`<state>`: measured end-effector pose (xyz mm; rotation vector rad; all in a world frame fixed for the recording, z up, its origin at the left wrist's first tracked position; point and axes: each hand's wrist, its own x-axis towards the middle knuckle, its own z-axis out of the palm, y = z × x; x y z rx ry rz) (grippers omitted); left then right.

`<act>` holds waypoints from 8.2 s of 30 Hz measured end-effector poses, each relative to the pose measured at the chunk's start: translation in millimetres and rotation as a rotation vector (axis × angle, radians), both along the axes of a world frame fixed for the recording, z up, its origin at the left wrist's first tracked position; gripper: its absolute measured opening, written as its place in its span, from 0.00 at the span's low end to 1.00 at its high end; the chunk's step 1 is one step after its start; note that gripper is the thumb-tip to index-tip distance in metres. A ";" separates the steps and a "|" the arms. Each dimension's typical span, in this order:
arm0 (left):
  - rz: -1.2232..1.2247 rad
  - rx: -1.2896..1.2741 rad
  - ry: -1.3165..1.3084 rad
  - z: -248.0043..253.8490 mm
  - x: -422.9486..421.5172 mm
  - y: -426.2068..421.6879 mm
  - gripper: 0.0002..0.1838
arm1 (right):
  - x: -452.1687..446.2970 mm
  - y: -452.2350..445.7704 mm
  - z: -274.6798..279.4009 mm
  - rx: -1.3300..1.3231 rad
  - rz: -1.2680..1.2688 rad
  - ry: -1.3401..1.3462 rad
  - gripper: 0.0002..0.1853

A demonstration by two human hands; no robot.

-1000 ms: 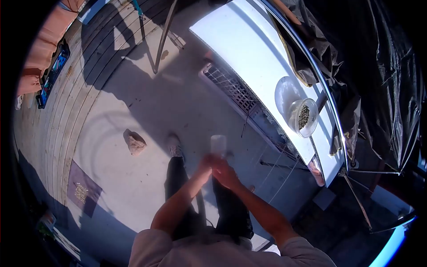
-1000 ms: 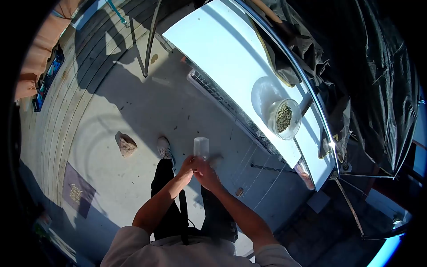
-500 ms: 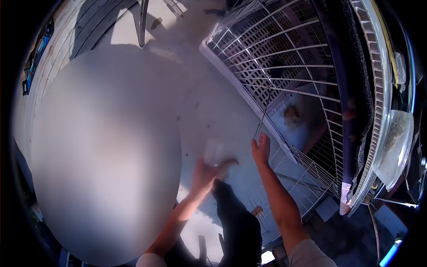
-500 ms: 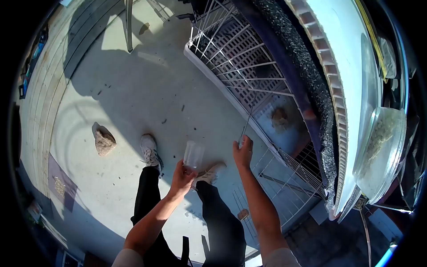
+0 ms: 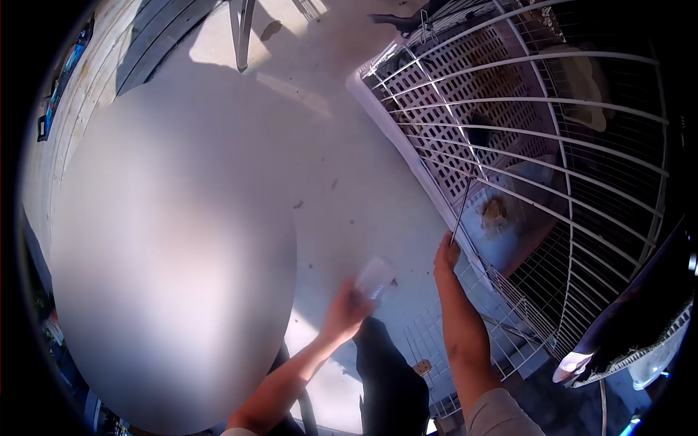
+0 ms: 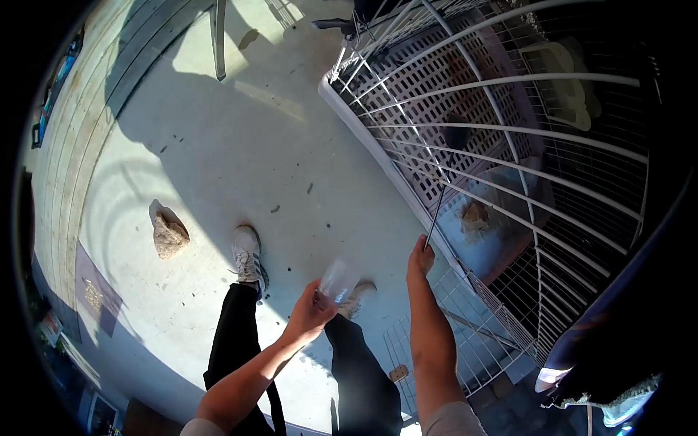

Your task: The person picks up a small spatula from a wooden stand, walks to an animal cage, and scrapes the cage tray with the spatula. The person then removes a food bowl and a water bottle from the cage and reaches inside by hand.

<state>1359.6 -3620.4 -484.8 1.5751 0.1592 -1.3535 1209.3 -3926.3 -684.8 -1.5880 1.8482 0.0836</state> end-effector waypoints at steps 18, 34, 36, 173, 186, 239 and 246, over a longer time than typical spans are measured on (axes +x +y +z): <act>-0.162 -0.004 -0.112 2.6 -1.0 -16.1 0.30 | 42.9 -154.1 223.5 -0.294 0.850 0.532 0.37; 0.035 -0.271 -0.294 45.2 137.9 -25.5 0.32 | -82.7 -245.3 149.0 -0.239 0.843 0.226 0.41; 0.155 -0.250 -0.182 69.2 155.6 -25.4 0.29 | -99.6 -250.9 131.1 -0.211 0.770 0.210 0.41; 0.537 -0.368 -0.669 154.7 59.5 -25.5 0.24 | 113.3 -87.7 165.9 -0.243 1.055 -0.372 0.18; 0.589 -0.255 -0.706 161.4 54.3 -36.6 0.20 | 17.4 -60.2 50.2 -0.378 0.856 -0.223 0.19; 1.000 -0.677 -0.298 135.3 11.6 33.9 0.34 | -8.9 -67.7 17.9 -0.223 0.848 0.064 0.13; 0.973 -0.419 -0.332 132.1 19.5 31.8 0.32 | 32.2 -95.7 32.0 -0.303 1.072 0.186 0.15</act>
